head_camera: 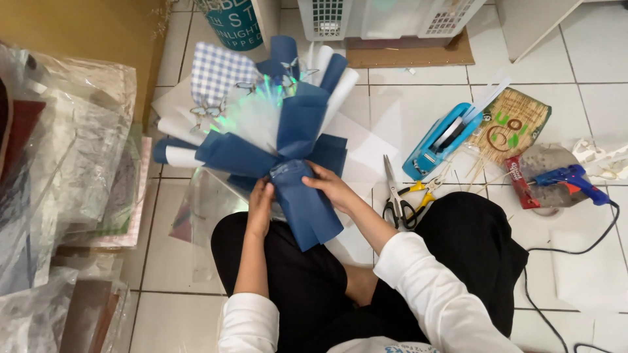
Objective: Wrapping a decorative bouquet with multiple layers of blue and checkered paper, using scissors and a glue gun.
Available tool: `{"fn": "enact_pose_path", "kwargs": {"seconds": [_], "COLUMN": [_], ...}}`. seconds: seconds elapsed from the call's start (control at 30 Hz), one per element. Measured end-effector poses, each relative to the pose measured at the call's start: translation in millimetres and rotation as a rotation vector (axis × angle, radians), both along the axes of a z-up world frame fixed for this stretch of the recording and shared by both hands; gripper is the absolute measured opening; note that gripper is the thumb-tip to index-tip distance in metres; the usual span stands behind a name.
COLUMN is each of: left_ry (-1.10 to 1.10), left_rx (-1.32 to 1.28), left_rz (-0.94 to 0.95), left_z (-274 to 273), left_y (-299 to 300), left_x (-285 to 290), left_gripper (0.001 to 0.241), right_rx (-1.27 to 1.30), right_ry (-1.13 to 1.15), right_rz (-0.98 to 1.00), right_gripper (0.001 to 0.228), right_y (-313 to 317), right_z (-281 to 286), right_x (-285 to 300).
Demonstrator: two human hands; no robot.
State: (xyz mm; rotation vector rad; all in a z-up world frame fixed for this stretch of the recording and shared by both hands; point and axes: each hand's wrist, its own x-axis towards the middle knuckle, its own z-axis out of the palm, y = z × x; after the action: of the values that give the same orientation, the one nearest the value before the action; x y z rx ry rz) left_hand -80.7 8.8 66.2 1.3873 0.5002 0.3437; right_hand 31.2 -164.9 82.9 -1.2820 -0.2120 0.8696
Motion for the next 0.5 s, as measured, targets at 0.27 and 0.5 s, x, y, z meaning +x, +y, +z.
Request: {"fn": "enact_pose_path", "kwargs": {"seconds": [0.27,0.5], "left_ry": [0.195,0.171], "left_rx": [-0.417,-0.611], "left_rz": [0.121,0.422], "left_z": [3,1], "left_y": [27,40], "left_x": [25,46], "left_gripper": [0.066,0.036], "right_rx": [-0.716,-1.365], "right_ry": [-0.453,-0.472], "right_rz": [-0.169,-0.268], "right_gripper": [0.047,0.09], "right_y": [-33,-86], "right_z": [-75,-94], "right_x": [94,169]}}
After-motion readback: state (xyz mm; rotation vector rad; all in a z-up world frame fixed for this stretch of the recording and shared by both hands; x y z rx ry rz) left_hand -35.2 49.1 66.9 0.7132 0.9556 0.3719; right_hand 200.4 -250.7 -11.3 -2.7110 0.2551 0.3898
